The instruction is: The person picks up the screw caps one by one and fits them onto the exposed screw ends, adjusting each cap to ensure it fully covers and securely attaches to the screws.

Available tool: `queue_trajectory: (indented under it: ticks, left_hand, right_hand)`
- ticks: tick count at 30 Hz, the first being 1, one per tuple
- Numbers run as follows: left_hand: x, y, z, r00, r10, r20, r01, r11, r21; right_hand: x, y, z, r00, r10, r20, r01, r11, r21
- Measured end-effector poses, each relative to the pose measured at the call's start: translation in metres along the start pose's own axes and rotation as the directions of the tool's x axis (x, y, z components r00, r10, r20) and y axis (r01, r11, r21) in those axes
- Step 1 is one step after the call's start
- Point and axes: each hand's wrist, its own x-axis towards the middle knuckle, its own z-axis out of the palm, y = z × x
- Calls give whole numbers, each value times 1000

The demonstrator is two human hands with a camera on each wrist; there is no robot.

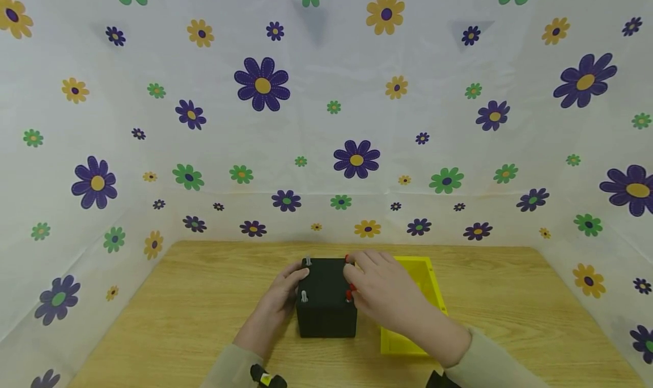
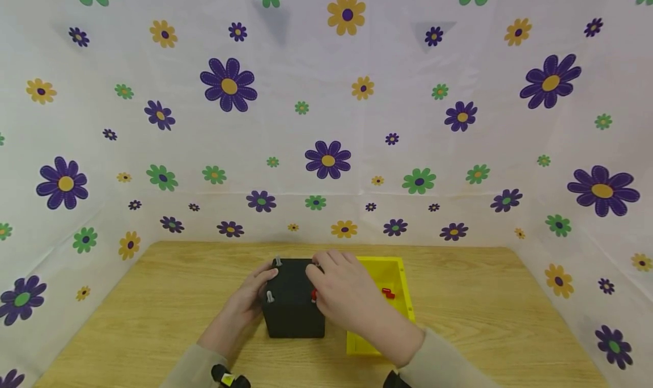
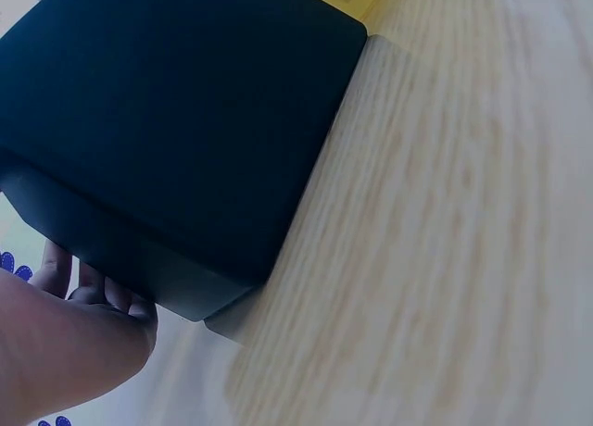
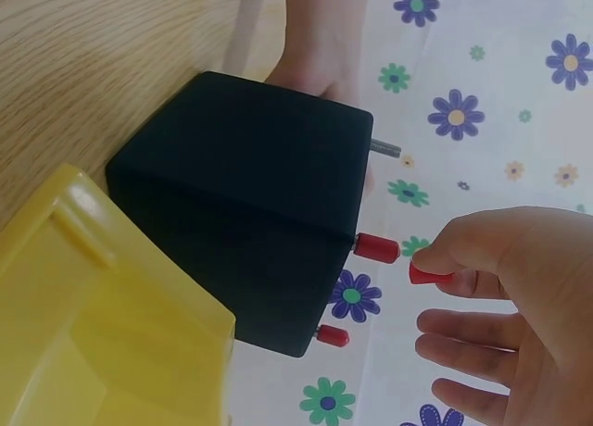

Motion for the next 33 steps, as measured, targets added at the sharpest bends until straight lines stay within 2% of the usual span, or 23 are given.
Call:
queue_trajectory:
  ticks: [10,21,33]
  left_hand:
    - [1,-1,-1,1000,-4,2,4,1000,0]
    - [-1,0,-1,1000,-10,2,10,1000,8]
    - [1,-1,-1,1000,-2,-11,2,1000,22]
  right_hand:
    - [2,-3,-1,1000,1,-6,0,1000,10]
    - [7,-6,2,996,-24,-88,28,999,40]
    - [11,-11,5,998,-17,-65,22,997,77]
